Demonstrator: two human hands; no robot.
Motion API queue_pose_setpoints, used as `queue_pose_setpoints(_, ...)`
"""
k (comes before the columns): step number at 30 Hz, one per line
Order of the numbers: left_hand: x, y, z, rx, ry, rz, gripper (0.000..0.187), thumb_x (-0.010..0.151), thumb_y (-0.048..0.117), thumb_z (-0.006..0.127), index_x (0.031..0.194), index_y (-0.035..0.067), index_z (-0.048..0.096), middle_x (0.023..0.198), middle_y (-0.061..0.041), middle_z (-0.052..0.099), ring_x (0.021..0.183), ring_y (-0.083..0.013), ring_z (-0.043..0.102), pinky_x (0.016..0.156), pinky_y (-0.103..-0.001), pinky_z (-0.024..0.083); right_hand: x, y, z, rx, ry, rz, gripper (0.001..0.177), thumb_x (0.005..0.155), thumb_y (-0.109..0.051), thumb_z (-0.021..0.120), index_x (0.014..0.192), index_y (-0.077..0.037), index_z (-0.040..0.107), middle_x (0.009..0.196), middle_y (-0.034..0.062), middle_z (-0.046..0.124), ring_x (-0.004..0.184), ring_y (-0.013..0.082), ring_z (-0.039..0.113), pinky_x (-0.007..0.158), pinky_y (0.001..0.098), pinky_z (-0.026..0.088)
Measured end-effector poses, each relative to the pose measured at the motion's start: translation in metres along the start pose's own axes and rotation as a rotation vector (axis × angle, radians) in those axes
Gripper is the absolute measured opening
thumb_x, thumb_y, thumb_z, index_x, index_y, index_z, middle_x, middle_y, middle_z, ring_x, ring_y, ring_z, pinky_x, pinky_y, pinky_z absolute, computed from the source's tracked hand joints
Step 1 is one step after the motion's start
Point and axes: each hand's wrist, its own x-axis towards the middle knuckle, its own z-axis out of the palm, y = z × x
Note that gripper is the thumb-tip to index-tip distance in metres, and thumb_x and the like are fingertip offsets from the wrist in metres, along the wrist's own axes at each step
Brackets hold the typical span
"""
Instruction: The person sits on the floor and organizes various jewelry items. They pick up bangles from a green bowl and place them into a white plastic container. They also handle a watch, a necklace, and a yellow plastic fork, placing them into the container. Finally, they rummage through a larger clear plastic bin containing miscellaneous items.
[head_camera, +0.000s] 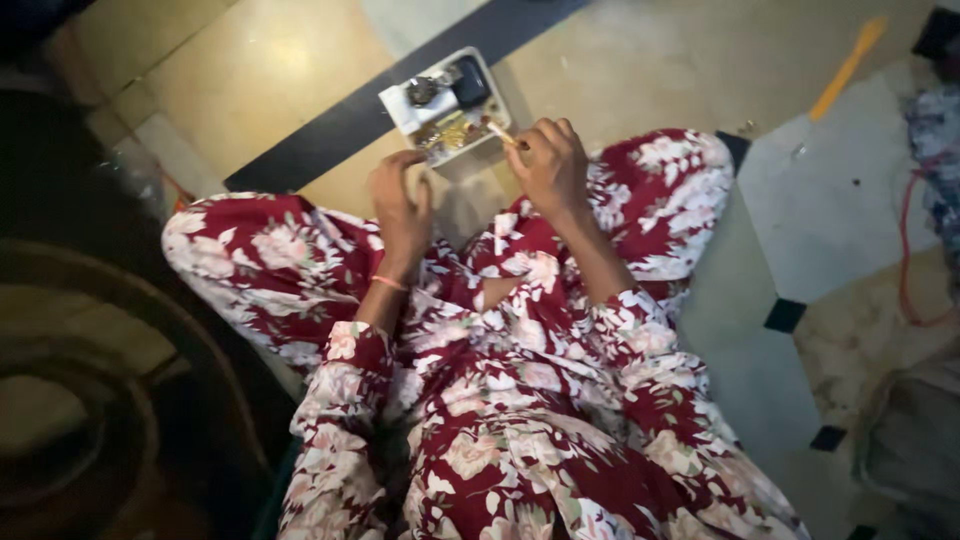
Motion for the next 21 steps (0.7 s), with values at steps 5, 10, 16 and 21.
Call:
queue_pose_setpoints(5,0.011,-0.027,0.025,-0.252,0.237,-0.43,0.036,0.091,0.004,0.065,0.127,0.001,0.058,0.126,-0.015,0.059,0.112,-0.0269,0.06,0.086,-0.037,0.053,0.007,0.002,0.037,0.001,-0.065,-0.022,0.017,0.086,-0.01,0.083,0.094,-0.003,0.069,0.096,0.0116,0.066,0.092,0.0334,0.063,0.081,0.0438,0.053)
queue_pose_setpoints(10,0.011,-0.05,0.061,-0.373,0.245,-0.491,0.04,0.098,0.01,0.066,0.133,-0.001,0.05,0.129,-0.016,0.058,0.103,-0.0254,0.066,0.091,-0.037,0.053,0.004,0.001,0.044,0.002,-0.074,-0.051,0.018,0.089,-0.008,0.081,0.099,-0.003,0.068,0.099,0.0121,0.065,0.095,0.0338,0.063,0.083,0.0443,0.052)
queue_pose_setpoints(16,0.006,-0.064,0.077,-0.392,0.189,-0.512,0.039,0.097,0.008,0.066,0.131,-0.001,0.051,0.124,-0.016,0.06,0.107,-0.0276,0.066,0.093,-0.037,0.054,0.009,-0.001,0.045,0.026,-0.054,-0.019,0.017,0.091,-0.005,0.079,0.103,-0.002,0.068,0.102,0.0118,0.065,0.098,0.0336,0.063,0.084,0.0441,0.051)
queue_pose_setpoints(21,0.011,-0.053,0.069,-0.36,0.149,-0.571,0.038,0.093,0.006,0.065,0.129,-0.001,0.053,0.122,-0.017,0.061,0.104,-0.0292,0.067,0.094,-0.038,0.053,0.02,-0.002,0.046,0.05,-0.056,-0.001,0.016,0.093,-0.002,0.076,0.107,-0.001,0.068,0.104,0.0124,0.065,0.099,0.0327,0.063,0.084,0.0435,0.051)
